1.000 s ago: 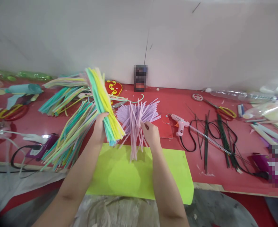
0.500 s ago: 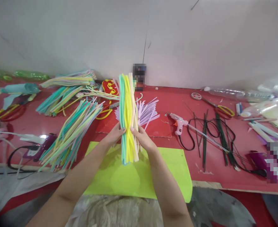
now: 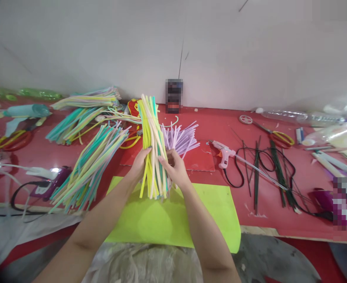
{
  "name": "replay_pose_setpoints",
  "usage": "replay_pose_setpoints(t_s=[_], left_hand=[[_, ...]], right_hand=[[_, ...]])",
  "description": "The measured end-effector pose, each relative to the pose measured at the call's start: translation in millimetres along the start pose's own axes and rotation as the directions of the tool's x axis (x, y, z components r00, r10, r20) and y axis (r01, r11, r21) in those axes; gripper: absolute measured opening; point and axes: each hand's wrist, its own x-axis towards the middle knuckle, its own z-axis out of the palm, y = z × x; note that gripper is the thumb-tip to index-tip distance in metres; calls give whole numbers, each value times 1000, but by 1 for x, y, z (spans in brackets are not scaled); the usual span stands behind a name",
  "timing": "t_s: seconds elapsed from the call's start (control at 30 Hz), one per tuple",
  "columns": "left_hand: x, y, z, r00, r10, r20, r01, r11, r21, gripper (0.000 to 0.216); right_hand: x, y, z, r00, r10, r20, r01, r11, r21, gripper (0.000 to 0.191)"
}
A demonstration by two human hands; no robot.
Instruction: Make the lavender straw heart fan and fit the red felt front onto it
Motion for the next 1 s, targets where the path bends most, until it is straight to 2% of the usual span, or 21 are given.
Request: replay_pose_setpoints(t_s=[0.13, 0.3, 0.47, 0.63, 0.73, 0.8, 0.9, 1.0], left_hand=[[-1, 2, 3, 994, -52, -98, 51, 999, -12, 34], [5, -5, -6, 982, 54, -179, -34, 993, 115, 35], [11, -8, -11, 971, 227, -69, -212, 961, 174, 42], [11, -6, -12, 950, 310, -42, -294, 931, 218, 45], [13, 0, -18, 941, 313, -127, -287, 939, 189, 38], [15, 7, -23, 937, 294, -189, -265, 950, 163, 33], [19, 17, -27, 945, 232, -229, -204, 969, 138, 30], [19, 25, -27, 973, 105, -206, -92, 993, 75, 30]], right_hand=[[-1, 3, 1, 994, -79, -74, 78, 997, -12, 24], [-4, 10, 2, 974, -215, -66, 194, 952, -236, 27], [-4, 11, 3, 922, -346, -175, 278, 904, -324, 21], [-4, 3, 4, 920, -376, -109, 311, 871, -380, 11], [-4, 1, 3, 937, -323, -132, 265, 905, -332, 18], [-2, 1, 0, 949, -215, -229, 167, 964, -209, 28], [4, 5, -8, 922, 0, -387, 23, 998, 55, 33], [11, 11, -17, 891, 137, -434, -30, 969, 246, 34]])
